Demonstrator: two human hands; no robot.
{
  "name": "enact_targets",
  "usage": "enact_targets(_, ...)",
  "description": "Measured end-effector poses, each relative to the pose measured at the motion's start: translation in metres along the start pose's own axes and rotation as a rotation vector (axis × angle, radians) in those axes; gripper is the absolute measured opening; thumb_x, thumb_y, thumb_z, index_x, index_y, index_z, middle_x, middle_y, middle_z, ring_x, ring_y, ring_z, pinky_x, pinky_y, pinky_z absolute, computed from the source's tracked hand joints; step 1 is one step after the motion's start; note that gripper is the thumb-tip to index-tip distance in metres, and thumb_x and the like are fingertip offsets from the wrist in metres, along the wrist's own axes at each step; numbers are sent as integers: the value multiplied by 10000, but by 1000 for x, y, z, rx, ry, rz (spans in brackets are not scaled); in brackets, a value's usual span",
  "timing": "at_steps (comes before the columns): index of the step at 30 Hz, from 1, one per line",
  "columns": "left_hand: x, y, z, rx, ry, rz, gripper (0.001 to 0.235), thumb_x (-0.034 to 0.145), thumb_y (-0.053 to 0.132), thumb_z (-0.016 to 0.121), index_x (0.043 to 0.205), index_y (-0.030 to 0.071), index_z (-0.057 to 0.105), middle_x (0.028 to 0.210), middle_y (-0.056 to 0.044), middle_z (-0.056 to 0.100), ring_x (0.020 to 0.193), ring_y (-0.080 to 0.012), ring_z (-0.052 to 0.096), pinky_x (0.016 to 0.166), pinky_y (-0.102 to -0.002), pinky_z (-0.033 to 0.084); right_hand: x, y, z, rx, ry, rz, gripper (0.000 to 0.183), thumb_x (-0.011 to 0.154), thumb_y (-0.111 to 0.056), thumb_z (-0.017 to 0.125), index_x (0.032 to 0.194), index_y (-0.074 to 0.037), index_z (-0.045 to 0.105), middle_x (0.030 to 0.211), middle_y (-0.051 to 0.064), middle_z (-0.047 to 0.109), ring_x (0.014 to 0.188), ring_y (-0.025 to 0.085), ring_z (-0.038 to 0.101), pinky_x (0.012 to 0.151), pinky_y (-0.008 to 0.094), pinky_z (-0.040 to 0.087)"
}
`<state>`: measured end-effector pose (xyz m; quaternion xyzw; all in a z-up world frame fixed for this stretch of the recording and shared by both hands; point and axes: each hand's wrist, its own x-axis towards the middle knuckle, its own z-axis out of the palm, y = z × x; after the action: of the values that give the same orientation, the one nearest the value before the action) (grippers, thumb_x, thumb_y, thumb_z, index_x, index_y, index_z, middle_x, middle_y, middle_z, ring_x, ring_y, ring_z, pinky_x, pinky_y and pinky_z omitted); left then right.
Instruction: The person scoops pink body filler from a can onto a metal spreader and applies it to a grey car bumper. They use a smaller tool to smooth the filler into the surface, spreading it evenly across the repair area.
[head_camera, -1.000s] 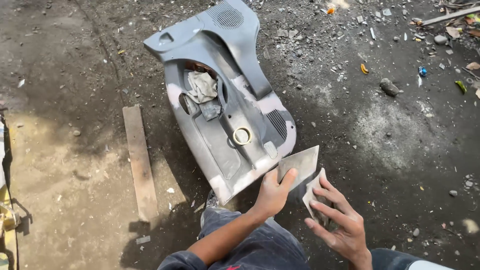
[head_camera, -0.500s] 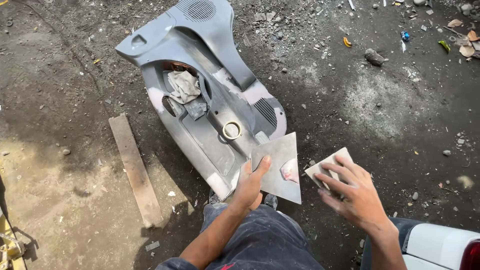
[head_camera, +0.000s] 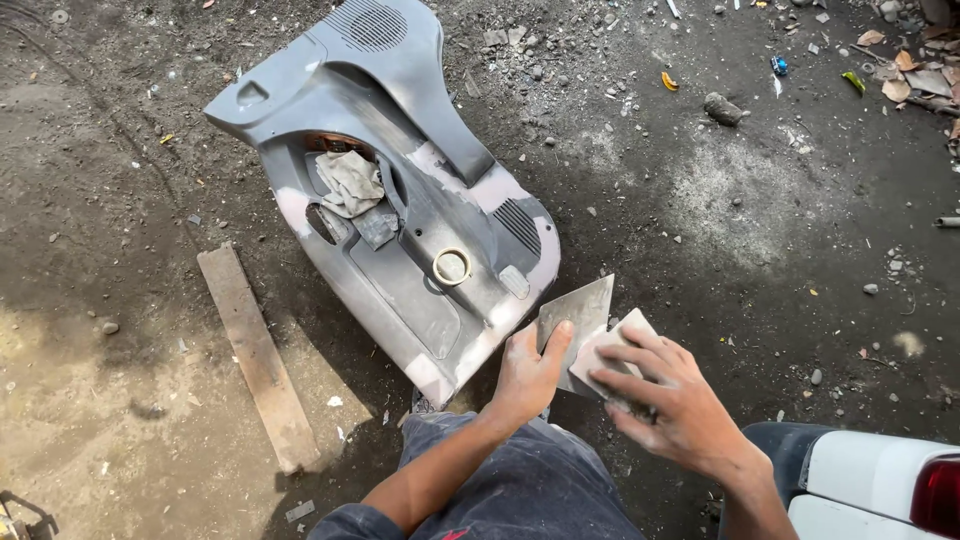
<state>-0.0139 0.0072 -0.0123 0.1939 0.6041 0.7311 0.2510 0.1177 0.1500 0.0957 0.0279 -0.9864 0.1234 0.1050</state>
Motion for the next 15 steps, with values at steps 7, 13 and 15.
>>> enact_targets(7,14,-17,3,-85,-26,-20,376,1037,302,575,1166,-34,685,1016,-112,757,919,-151,669,849,-338,542,2,2,15,119,33,-6,476,737,-197,825,1202,-173,725,1371,33,635,1421,302,463,1142,515,364)
enact_targets(13,20,-19,1,-643,19,-199,355,1011,212,618,1305,13,600,1203,-87,693,1073,-166,650,921,-343,547,-9,23,42,557,215,68,510,697,-145,894,1182,-135,736,1407,69,621,1474,321,458,1170,492,413)
enact_targets(15,16,-25,-5,-814,-1,-296,385,990,185,629,1335,23,574,1224,-80,682,1098,-189,663,938,-374,559,-17,28,36,464,135,64,534,677,-158,893,1190,-136,744,1400,80,618,1459,329,451,1170,494,401)
